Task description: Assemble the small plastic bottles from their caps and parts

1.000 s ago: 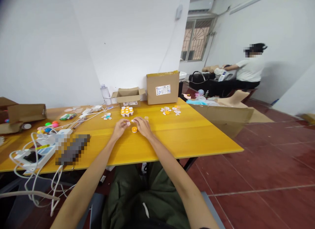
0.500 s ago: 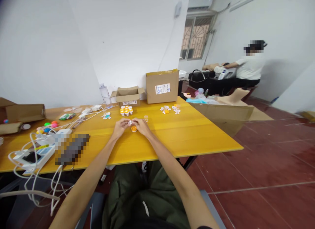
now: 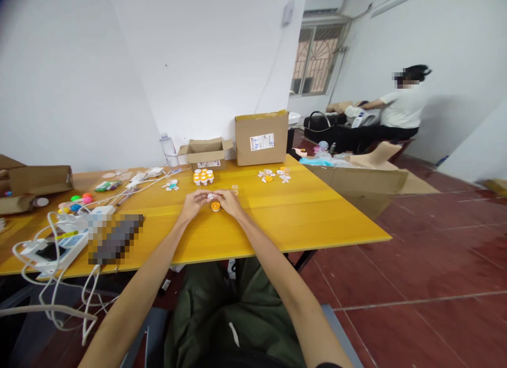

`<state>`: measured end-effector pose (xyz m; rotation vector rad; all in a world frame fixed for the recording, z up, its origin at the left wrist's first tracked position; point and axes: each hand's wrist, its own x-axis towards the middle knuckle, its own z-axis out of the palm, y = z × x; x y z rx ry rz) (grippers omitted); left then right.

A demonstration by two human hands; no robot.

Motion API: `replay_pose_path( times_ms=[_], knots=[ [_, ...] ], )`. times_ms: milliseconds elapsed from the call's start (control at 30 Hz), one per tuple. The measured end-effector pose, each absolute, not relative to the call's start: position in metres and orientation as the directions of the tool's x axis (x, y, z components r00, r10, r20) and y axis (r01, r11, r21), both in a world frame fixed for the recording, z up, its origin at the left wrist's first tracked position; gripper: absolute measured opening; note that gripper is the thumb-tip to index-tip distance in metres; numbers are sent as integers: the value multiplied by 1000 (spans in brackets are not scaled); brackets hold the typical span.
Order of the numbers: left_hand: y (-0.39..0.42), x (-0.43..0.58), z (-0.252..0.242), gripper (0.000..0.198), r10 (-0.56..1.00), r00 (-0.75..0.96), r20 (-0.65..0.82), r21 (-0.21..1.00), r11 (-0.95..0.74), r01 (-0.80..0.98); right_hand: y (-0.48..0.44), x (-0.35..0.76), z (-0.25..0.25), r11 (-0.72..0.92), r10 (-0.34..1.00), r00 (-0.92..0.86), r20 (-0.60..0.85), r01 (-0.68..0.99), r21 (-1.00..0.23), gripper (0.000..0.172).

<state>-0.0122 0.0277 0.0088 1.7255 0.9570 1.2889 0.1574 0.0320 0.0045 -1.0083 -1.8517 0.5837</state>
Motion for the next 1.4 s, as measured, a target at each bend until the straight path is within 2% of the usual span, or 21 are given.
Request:
replay_pose_path(
  times_ms=[433,700,1400],
  knots=[
    [23,-12,14,30,912,173,373,916,-392,91,31,158,5,531,845,-252,473,276,-801,19],
    [21,-12,17,29,930,135,343,935,-351,46,36,156,0,563,819,-257,512,195,-803,15],
    [21,-9,17,28,933,103,346,937,-349,16,37,156,-1,575,812,-247,528,185,-797,15]
  ],
)
